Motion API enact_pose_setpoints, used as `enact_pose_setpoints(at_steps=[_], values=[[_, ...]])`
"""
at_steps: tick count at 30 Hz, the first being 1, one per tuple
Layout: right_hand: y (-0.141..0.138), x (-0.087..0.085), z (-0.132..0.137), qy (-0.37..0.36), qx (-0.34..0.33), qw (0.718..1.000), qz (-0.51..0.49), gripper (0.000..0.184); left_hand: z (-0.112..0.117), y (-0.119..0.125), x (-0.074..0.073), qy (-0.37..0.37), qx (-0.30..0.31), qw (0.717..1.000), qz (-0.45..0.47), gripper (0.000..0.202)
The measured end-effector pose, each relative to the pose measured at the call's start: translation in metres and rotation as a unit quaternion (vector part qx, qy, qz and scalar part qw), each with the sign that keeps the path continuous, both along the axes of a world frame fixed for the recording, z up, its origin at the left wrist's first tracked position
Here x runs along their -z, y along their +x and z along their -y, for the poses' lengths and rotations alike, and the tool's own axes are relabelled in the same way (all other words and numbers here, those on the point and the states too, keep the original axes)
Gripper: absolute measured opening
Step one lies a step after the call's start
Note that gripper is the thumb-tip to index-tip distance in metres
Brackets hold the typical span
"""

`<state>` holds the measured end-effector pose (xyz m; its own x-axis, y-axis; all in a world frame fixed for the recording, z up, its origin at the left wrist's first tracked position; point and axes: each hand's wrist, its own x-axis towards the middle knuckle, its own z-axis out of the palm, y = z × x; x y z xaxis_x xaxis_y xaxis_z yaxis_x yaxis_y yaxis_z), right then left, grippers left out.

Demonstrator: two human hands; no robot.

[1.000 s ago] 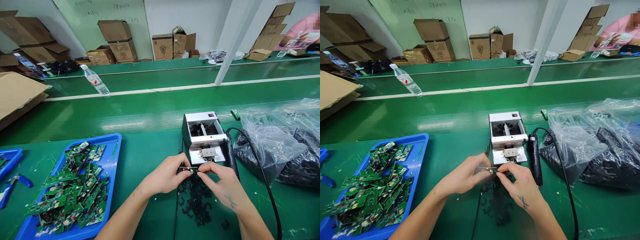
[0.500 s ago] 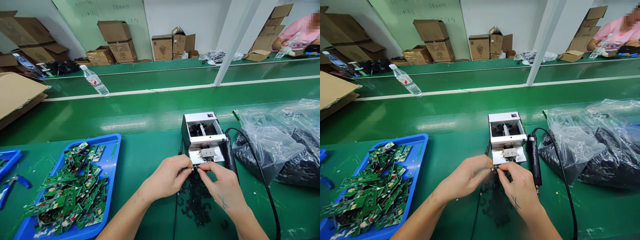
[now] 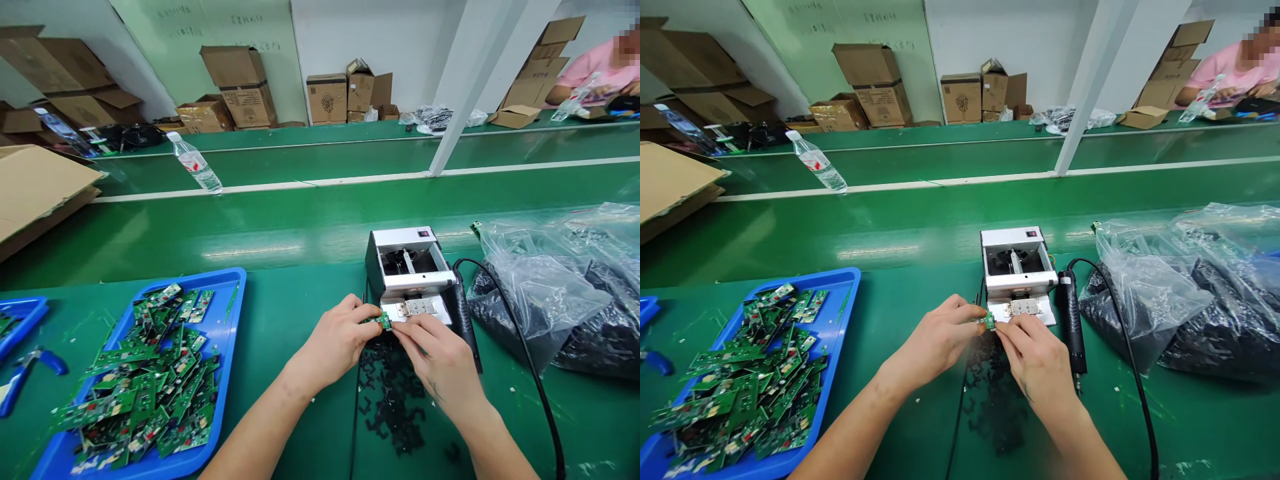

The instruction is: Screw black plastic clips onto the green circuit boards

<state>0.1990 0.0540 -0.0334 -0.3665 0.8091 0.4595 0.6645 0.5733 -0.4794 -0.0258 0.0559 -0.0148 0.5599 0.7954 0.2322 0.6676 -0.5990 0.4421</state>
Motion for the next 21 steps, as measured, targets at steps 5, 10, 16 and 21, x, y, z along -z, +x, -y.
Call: enact_pose_setpoints(at_steps=[5, 10, 16, 21], values=[[0.064, -0.004, -0.028, -0.124, 0.278, 0.953, -0.006, 0.037, -0.001, 0.003, 0.004, 0.004, -0.002, 1.0, -0.005, 0.026], [0.089, 0.021, -0.066, -0.269, 0.326, 0.906, 0.004, 0.061, -0.003, 0.006, 0.009, 0.006, -0.009, 1.0, -0.008, 0.024], [0.088, 0.012, -0.062, -0.3, 0.189, 0.901, -0.251, 0.047, -0.002, 0.009, 0.007, 0.011, -0.014, 0.999, -0.029, 0.02], [0.096, -0.038, -0.046, -0.264, 0.033, 0.773, -0.576, 0.045, -0.003, 0.01, 0.003, 0.006, -0.013, 0.999, -0.044, 0.019]])
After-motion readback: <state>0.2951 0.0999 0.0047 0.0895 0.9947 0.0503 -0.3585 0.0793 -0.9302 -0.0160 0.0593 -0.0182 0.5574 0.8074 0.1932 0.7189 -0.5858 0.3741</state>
